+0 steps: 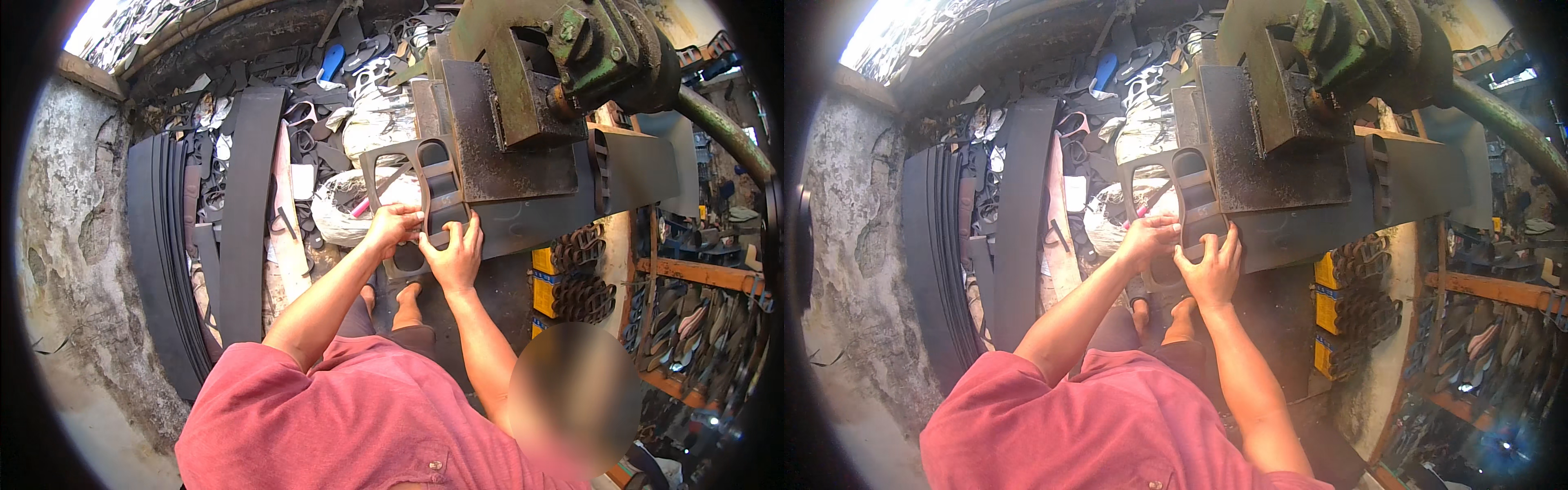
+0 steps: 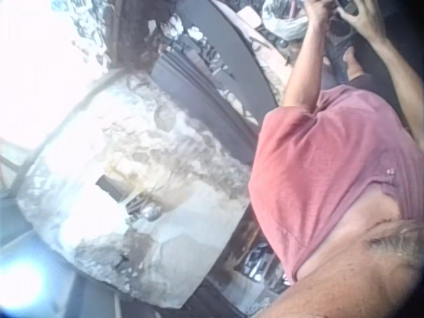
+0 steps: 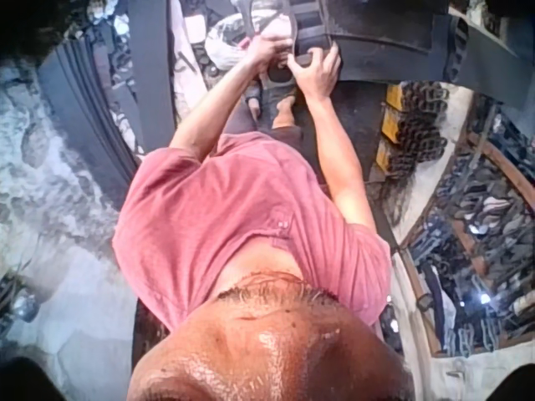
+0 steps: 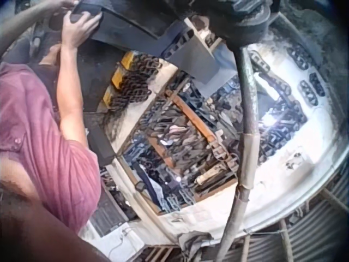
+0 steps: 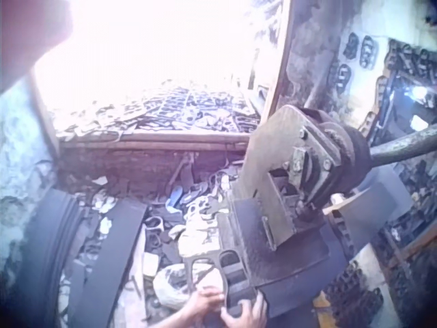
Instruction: The person sits on the floor and stacks several gray rubber shoe soles. They then move to a hydraulic press, place a sheet of rubber material under the die, and repeatedly press out sole shapes. The cut soles are removed and stacked on a nearby shelf.
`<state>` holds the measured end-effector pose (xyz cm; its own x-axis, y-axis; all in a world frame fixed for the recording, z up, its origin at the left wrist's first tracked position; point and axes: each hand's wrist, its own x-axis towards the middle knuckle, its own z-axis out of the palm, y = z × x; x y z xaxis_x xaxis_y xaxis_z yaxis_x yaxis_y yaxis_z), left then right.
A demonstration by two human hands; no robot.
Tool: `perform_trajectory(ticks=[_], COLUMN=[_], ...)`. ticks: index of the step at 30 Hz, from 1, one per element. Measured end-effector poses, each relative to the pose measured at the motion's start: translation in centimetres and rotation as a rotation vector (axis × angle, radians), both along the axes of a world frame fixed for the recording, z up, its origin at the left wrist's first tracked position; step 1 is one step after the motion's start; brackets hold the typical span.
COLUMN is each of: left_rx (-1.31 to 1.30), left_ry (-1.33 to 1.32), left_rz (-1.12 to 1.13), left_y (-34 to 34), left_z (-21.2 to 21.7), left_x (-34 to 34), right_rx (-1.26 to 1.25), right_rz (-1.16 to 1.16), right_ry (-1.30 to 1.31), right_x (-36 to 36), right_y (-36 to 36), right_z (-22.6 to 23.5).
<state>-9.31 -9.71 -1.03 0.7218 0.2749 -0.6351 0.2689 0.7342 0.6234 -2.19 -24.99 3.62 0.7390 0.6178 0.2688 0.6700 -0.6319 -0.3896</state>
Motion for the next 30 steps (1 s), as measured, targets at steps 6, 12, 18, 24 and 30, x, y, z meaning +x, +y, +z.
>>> perform_trajectory(ticks=[6, 12, 18, 24, 30], left_rx=[-0.026, 0.069, -0.003, -0.015, 0.204], left_ry=[-0.011, 0.001, -0.061, -0.180, -0.003], left_rz=[-0.027, -0.061, -0.047, 0.108, 0.294], left_y=[0.4, -0.1, -1.3, 1.1, 6.8], left_z=[0.9, 3.1, 1.8, 4.7, 6.3], left_x=[-0.1, 0.4, 5.9, 7.9, 3.9], right_rx=[-0.008, 0.198, -0.253, -0.277, -0.206], right_rz=[-0.002, -0.060, -0.162, -0.243, -0.251], right_ry=[0.015, 0.262, 0.178, 0.197, 0.267], right_x=[0.0, 1.8, 9.2, 15.7, 21.9], right_y=[-0.1, -3.5, -12.6, -12.5, -10.8], right_z=[-0.1, -0.2, -2.6, -2.8, -2.6])
